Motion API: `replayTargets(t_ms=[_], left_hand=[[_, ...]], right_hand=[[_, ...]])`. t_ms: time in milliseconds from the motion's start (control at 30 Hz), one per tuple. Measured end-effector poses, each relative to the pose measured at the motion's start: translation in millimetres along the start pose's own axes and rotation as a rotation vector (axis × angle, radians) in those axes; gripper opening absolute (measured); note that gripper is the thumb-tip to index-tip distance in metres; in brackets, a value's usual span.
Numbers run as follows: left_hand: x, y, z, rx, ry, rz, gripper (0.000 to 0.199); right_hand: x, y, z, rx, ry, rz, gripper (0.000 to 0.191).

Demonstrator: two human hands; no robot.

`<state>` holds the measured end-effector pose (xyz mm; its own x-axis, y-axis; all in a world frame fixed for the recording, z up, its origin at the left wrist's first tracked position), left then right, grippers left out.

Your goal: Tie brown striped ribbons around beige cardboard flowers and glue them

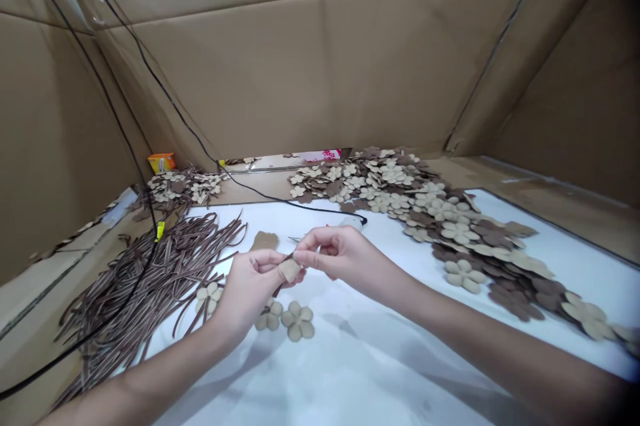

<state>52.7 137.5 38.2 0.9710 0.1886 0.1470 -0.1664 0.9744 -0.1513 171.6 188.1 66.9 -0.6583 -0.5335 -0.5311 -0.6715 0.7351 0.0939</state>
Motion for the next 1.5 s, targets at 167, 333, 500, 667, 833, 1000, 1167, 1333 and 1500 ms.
replayTargets(t_ms=[167, 333, 500, 667, 833, 1000, 1167, 1333, 1500], left_hand=[[2.2, 2, 4, 0.044, 0.016, -0.111, 0.026], [3.4, 5, 8, 0.042, -0.225, -0.239, 0.038], [3.0, 9, 2, -0.051, -0.191, -0.253, 0.039], [4.5, 8, 1, -0.079, -0.179, -0.296, 0.033], [7.3, 6, 3, -0.119, -0.185, -0.309, 0.028], [7.7, 4, 1, -0.172, -0.152, -0.297, 0.029], [8.1, 4, -3, -0.193, -0.123, -0.318, 0.027], [7.1, 6, -4, -0.160, 0.048, -0.277, 0.029], [7.0, 5, -4, -0.185, 0.045, -0.226, 0.029]], right_hand=[[-4, 0, -1, 0.018, -0.007, 0.016, 0.024], [-9, -1, -5, -0.013, -0.037, 0.047, 0.023], [-7, 0, -3, -0.016, -0.043, 0.014, 0.022], [-6, 1, -1, -0.051, -0.072, 0.010, 0.023], [-8, 2, 0, -0.069, -0.120, 0.035, 0.022], [-11, 4, 5, -0.043, -0.185, 0.058, 0.024], [-11, 4, 5, -0.035, -0.195, 0.044, 0.023], [-7, 4, 5, -0.020, -0.163, 0.026, 0.020], [-5, 3, 6, 0.015, -0.143, -0.005, 0.021]])
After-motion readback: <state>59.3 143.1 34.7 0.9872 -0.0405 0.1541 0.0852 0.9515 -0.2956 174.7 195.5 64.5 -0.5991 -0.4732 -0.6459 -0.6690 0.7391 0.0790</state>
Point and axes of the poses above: each hand's wrist, its own y-axis towards the middle knuckle, its own x-axis out of the palm, z = x × y, the point moved 7 cm from there along y, towards the middle knuckle, and after that the axes turned 13 degrees about -y, right-handed, at the moved point
